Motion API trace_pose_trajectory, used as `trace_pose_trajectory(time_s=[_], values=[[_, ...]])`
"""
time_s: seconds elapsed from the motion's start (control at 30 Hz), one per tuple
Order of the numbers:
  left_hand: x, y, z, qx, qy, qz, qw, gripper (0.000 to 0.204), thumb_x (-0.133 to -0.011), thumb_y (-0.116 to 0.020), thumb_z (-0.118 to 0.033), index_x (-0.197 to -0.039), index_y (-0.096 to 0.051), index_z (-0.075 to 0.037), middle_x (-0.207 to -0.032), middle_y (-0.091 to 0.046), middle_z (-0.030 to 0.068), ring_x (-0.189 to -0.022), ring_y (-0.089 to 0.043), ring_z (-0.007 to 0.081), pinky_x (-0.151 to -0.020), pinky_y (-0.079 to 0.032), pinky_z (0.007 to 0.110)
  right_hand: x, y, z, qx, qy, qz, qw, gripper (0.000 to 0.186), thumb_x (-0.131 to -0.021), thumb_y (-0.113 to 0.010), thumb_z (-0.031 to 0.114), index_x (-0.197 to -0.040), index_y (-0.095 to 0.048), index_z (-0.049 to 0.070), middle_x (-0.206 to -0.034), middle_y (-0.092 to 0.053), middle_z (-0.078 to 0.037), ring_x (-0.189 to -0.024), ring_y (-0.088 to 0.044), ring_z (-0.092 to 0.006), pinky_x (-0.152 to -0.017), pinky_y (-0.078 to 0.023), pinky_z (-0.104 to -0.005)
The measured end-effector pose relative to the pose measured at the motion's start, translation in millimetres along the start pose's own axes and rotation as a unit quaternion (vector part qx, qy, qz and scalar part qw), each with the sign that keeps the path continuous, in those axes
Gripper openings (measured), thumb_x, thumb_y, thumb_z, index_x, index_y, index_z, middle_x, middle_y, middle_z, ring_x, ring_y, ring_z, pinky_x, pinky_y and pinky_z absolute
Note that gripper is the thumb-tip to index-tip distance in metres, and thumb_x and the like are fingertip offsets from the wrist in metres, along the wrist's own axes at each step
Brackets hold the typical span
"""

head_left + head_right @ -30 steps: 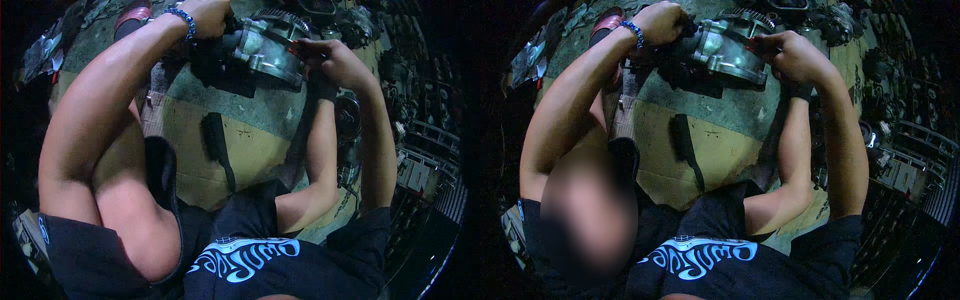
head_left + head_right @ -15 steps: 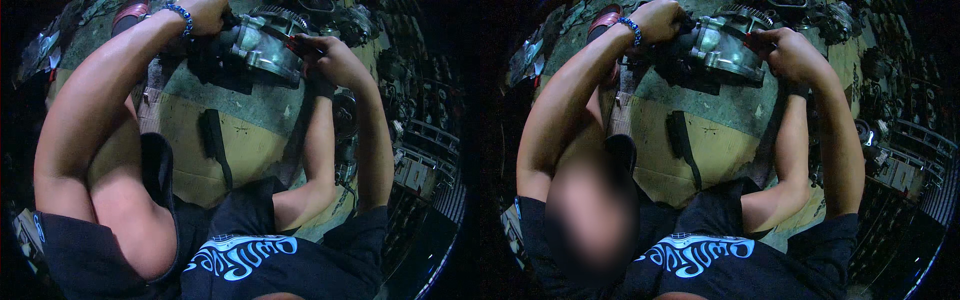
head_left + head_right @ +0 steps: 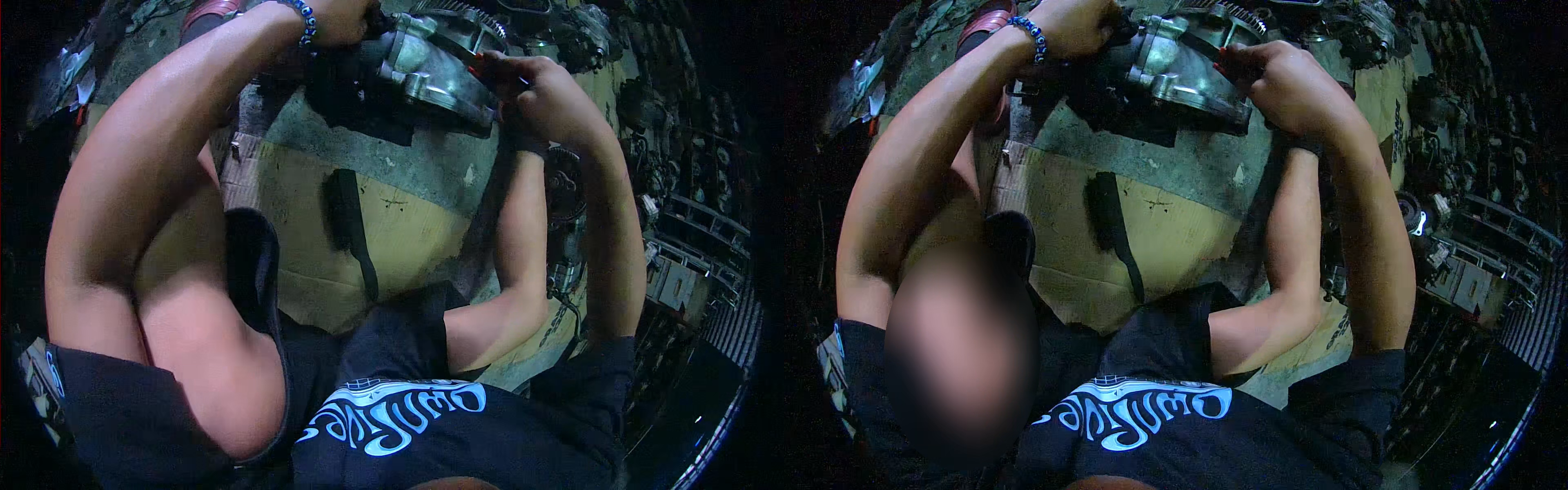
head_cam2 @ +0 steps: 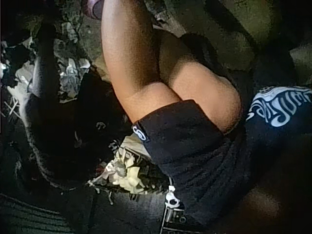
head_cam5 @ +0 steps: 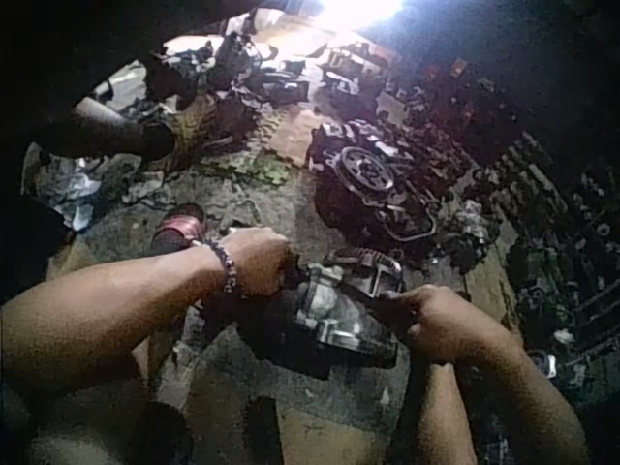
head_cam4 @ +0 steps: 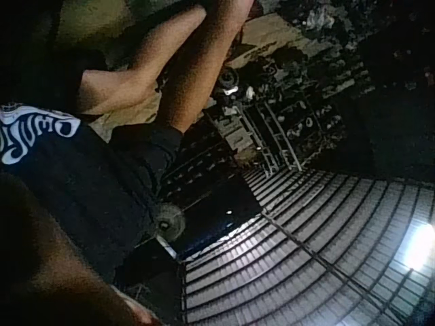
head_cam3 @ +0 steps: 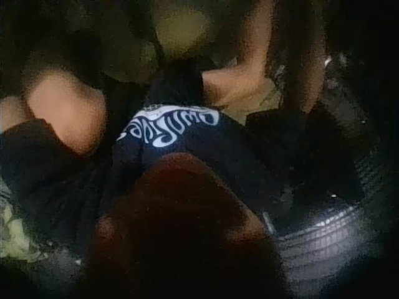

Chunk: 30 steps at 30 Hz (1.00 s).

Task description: Disassembling and cleaning a mechanical gear assembly, likely a differential, on a workshop floor using a knife and brush.

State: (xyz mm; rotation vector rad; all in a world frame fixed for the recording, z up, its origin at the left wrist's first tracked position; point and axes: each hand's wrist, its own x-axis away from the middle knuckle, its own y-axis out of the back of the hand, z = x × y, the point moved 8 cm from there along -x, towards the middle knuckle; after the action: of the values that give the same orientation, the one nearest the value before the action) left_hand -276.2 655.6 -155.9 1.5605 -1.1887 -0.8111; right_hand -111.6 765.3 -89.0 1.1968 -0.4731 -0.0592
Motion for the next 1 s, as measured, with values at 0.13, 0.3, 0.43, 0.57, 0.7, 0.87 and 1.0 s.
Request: trace_pose_trajectory(time_s=[0.13,0.3,0.43,0.57,0.7,0.87,1.0], values=[[3.3,1.6,1.1,-0.014,0.019,0.008,1.0,0.027,-0.069,-0.058,-0.017,-0.091,-0.069,-0.006,-0.086,-0.067,0.0222,-0.089,-0.065,0.0391,-0.075,-0.053,0.047,-4.6,3.3,2.0,0.02,-0.089,0.02,0.996,0.049,-0.073,-0.054,0.001,-0.121,-0.062,0.006,-0.111,-0.065,-0.019,-0.105,-0.064,-0.0286,-0.093,-0.05,-0.0349],[1.9,1.4,-1.4,-0.003,0.011,0.011,1.0,0.027,-0.069,-0.058,-0.017,-0.09,-0.068,-0.004,-0.085,-0.067,0.0229,-0.088,-0.065,0.0393,-0.075,-0.053,0.047,-4.4,1.4,4.0,0.058,0.017,-0.009,0.998,0.047,-0.073,-0.057,0.003,-0.12,-0.062,0.006,-0.113,-0.064,-0.019,-0.104,-0.064,-0.0312,-0.093,-0.05,-0.0363],[0.2,-1.8,3.8,0.0,0.02,0.019,1.0,0.025,-0.068,-0.058,-0.017,-0.086,-0.069,-0.003,-0.086,-0.067,0.0224,-0.087,-0.065,0.0395,-0.074,-0.053,0.047,-8.1,-1.7,2.4,0.072,0.004,-0.013,0.997,0.046,-0.074,-0.057,0.003,-0.119,-0.063,0.007,-0.113,-0.064,-0.018,-0.105,-0.063,-0.033,-0.094,-0.05,-0.0375],[-1.5,-2.7,0.4,-0.001,-0.006,0.023,1.0,0.026,-0.067,-0.058,-0.016,-0.086,-0.069,-0.003,-0.087,-0.067,0.0223,-0.088,-0.065,0.0394,-0.074,-0.052,0.047,-4.2,1.5,4.7,0.069,-0.03,-0.003,0.997,0.047,-0.073,-0.056,0.002,-0.119,-0.064,0.009,-0.112,-0.064,-0.018,-0.105,-0.063,-0.0324,-0.094,-0.05,-0.0371],[-0.5,-2.1,-0.1,0.012,-0.002,0.016,1.0,0.026,-0.066,-0.058,-0.015,-0.086,-0.07,-0.003,-0.086,-0.067,0.0228,-0.087,-0.065,0.0391,-0.074,-0.052,0.047,-4.6,0.4,0.0,0.07,-0.008,-0.015,0.997,0.044,-0.081,-0.056,-0.002,-0.124,-0.061,0.009,-0.106,-0.069,-0.012,-0.087,-0.067,-0.0189,-0.08,-0.053,-0.0327],[1.8,1.4,-3.8,0.02,-0.03,-0.003,0.999,0.026,-0.066,-0.058,-0.015,-0.087,-0.069,-0.003,-0.085,-0.067,0.0223,-0.086,-0.065,0.0389,-0.074,-0.053,0.046,-3.2,-6.0,3.1,-0.064,0.026,0.034,0.997,0.044,-0.082,-0.056,-0.002,-0.124,-0.061,0.007,-0.104,-0.069,-0.013,-0.091,-0.066,-0.0163,-0.081,-0.051,-0.031],[2.2,-0.4,-0.4,-0.01,0.013,0.022,1.0,0.027,-0.066,-0.058,-0.015,-0.089,-0.07,-0.005,-0.085,-0.067,0.021,-0.086,-0.065,0.0387,-0.074,-0.053,0.046,-0.5,-14.1,-21.1,-0.077,-0.067,0.037,0.994,0.044,-0.084,-0.059,0.002,-0.127,-0.059,0.006,-0.095,-0.067,-0.006,-0.079,-0.059,-0.0094,-0.074,-0.05,-0.0274]])
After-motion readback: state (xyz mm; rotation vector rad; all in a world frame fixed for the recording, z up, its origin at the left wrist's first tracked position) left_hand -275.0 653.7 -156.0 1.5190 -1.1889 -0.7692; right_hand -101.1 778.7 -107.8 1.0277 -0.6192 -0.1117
